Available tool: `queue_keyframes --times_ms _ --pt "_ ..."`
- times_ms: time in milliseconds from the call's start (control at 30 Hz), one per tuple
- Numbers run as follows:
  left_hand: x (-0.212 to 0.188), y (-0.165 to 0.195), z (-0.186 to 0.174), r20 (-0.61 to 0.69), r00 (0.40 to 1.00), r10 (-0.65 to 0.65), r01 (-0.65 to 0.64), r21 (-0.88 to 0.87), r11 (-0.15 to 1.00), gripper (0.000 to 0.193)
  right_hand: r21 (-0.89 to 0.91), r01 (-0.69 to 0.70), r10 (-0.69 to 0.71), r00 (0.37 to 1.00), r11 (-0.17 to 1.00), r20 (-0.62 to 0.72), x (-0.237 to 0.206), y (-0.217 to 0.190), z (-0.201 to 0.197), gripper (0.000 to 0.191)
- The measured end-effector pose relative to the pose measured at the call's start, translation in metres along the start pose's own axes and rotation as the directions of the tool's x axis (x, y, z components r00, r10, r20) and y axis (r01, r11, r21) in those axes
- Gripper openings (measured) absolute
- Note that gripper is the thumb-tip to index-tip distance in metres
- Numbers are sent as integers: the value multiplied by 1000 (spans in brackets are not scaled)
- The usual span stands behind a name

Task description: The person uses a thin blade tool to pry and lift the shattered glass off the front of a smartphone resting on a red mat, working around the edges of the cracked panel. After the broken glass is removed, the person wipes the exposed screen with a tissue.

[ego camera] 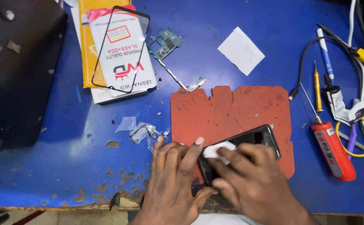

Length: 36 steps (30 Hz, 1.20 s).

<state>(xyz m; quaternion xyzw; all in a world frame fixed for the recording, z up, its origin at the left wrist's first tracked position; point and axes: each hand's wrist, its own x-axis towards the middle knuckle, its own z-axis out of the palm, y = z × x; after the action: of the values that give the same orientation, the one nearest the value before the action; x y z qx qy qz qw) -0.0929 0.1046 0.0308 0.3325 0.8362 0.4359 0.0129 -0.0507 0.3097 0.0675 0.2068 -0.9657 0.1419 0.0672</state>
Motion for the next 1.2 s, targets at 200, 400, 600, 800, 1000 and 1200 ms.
queue_keyframes --times_ms 200,400,600,800,1000,1200 --pt "0 0 1 -9 1000 -2 2 -12 1000 108 15 84 -84 996 996 3 2 -3 1 43" --pt "0 2 1 -10 1000 -5 5 -15 1000 106 39 37 -37 999 999 8 4 0 -2 39" --pt "1 1 -1 -20 1000 -4 4 -18 1000 104 -17 4 -4 1000 1000 -30 6 3 -3 40" --pt "0 1 -2 10 1000 -17 18 -33 999 104 16 -19 19 1000 1000 21 3 3 -3 34" --pt "2 1 -2 5 1000 -5 5 -36 999 104 6 106 -107 994 994 18 0 7 -5 36" --pt "2 3 -2 19 1000 0 1 -35 999 105 52 123 -125 992 991 28 -1 8 -4 40"
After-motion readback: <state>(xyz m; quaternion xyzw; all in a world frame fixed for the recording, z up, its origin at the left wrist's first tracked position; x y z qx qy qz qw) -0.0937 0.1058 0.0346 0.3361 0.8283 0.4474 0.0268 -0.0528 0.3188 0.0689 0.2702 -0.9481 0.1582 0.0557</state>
